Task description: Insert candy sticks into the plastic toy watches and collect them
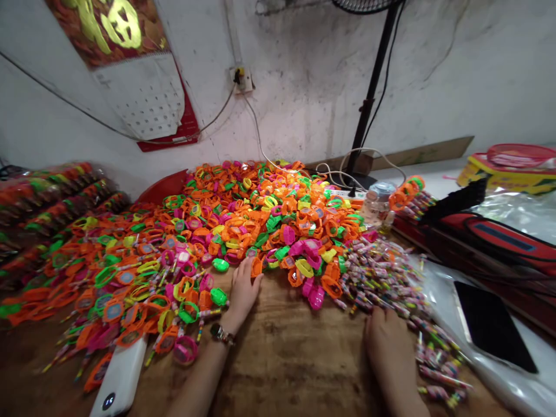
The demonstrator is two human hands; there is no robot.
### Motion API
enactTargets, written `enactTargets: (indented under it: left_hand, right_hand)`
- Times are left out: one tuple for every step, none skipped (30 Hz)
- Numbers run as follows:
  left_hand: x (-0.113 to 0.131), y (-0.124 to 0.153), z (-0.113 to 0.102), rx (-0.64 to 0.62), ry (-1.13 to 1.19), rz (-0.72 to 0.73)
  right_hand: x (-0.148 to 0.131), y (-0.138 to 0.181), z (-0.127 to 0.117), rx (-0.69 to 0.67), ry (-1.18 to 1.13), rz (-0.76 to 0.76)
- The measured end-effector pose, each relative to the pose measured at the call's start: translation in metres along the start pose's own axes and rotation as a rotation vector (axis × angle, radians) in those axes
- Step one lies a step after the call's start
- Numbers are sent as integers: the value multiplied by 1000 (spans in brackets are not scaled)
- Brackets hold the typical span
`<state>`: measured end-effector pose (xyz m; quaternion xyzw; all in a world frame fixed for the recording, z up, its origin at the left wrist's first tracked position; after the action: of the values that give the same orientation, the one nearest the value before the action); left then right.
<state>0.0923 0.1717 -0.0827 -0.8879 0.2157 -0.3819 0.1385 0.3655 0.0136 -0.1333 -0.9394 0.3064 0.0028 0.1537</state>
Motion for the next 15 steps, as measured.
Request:
enactTargets:
  left_hand:
    - [3,5,1,-14,62,8]
    - [7,10,2,-25,127,9]
    - [10,15,3,-29,193,2]
    - [14,18,3,-22,256,-15]
    - [18,22,3,-8,319,-39]
    - [22,25,1,10,384,-69]
    - [27,27,-1,24,456,-101]
    - [32,30,-3,30,535,-132]
    - [37,32,-7,29,615,-160]
    - [43,34,-12,19,688,-180]
    - [50,35,-17,2,773,-207]
    - [56,37,-22,-18,878,-252]
    - [62,38,-27,-37,999,-314]
    - [68,38,-31,-53,1124,-387]
    - [74,39,-35,-66,1240,-463]
  right_hand:
    - [-1,0,0,-2,-3,-4]
    - [-2,1,-1,-5,0,-6]
    - [-2,1,-2,-10,1,-10]
    - [-1,1,-2,-16,-2,-18]
    - [-1,1,-3,-24,-12,-29]
    - [0,2,-3,-26,-28,-42]
    - [0,2,-5,-15,-60,-45]
    - [-1,2,-6,12,-116,-33]
    - [-4,3,-9,52,-201,-2]
    - [-9,5,-14,86,-318,44]
    - [-15,7,-20,107,-473,100]
    - [-24,10,-27,99,-655,158]
    - [-35,13,-36,62,-850,210]
    - [-46,16,-46,4,-1050,250]
    - [-59,20,-56,-72,-1232,274]
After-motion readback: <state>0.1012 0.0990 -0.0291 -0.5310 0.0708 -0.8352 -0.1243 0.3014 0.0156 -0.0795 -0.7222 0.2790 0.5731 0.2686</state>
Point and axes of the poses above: each hand's wrist, its own y-axis away from the middle knuckle, its own z-axis out of the palm, x = y × z, the point moved 1 cm from there along -y, towards the middle knuckle, and after that the axes turned 12 degrees about z, right-handed, at the moved point
